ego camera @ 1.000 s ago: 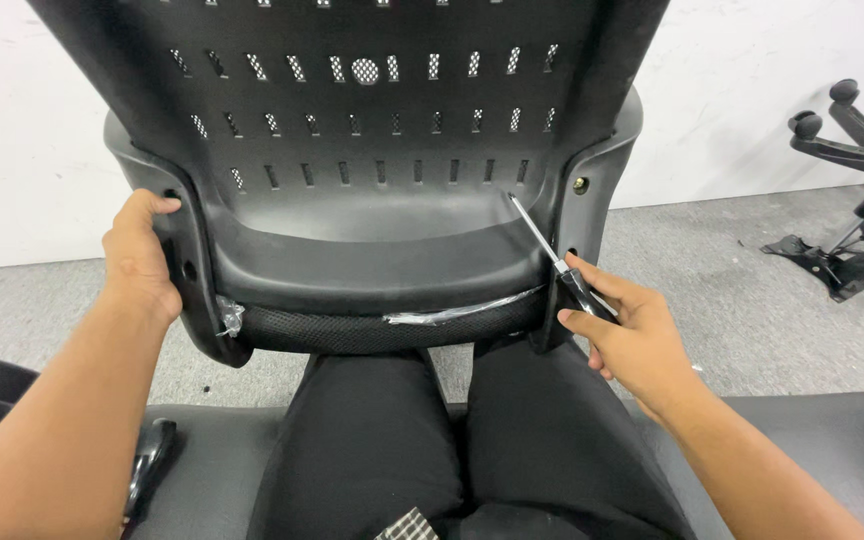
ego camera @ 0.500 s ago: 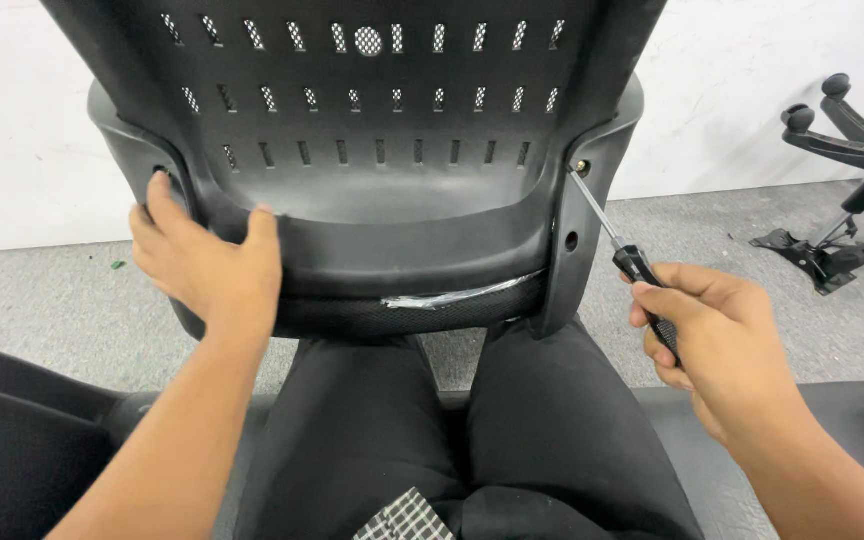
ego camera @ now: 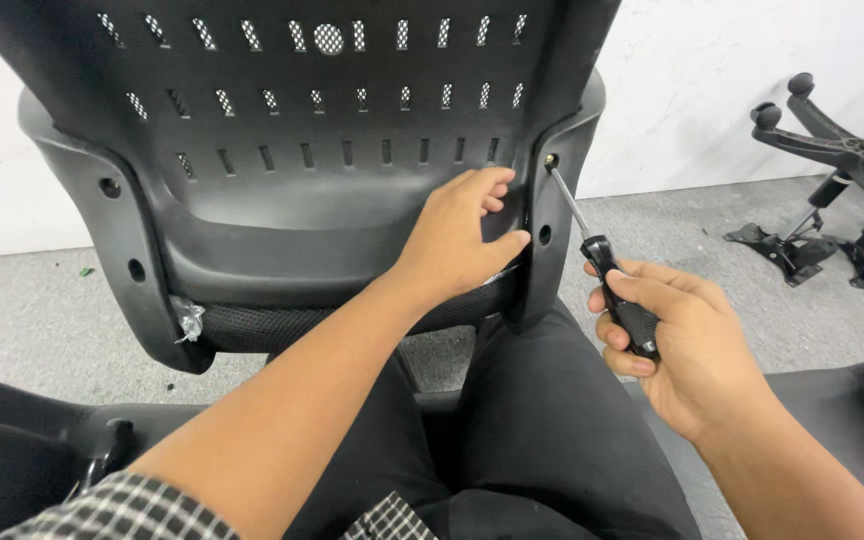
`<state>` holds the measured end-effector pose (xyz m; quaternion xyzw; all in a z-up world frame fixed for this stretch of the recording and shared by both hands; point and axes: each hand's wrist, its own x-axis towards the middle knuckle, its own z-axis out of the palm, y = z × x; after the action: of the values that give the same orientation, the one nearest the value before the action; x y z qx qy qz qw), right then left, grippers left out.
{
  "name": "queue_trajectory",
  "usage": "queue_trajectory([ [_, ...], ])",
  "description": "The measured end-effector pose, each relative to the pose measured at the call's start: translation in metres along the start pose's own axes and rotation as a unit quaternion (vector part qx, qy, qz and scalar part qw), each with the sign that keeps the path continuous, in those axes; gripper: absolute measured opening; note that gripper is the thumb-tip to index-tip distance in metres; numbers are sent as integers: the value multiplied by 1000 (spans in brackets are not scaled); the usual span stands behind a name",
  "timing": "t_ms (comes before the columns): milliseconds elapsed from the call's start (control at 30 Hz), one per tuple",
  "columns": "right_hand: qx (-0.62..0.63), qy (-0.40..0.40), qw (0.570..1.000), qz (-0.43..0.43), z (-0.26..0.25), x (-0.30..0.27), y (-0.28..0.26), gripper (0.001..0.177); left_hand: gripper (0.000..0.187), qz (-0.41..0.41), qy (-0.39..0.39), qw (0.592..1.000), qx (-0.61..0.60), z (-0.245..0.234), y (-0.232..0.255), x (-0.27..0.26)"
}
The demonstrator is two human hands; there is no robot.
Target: The person uses a screwdriver to tighten screws on the underside of a black office chair seat, securing the seat to its frame. The person works on multiple screw locations around the seat perimeter.
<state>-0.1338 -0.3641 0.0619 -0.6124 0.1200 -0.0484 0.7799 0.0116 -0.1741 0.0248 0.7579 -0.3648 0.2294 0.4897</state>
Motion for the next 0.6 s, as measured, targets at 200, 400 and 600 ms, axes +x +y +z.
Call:
queue_trajectory([
  [200, -15, -2, 1000, -11, 2, 1, -4, 17, 71, -150, -3, 987, -61, 30, -1, 33],
  [400, 6, -16, 1000, -17, 8, 10, -4, 20, 60, -150, 29, 987, 43, 38, -6, 46],
  [600, -40, 16, 999, -8, 10, 7, -8, 21, 61, -274, 39, 954, 116, 50, 20, 58],
])
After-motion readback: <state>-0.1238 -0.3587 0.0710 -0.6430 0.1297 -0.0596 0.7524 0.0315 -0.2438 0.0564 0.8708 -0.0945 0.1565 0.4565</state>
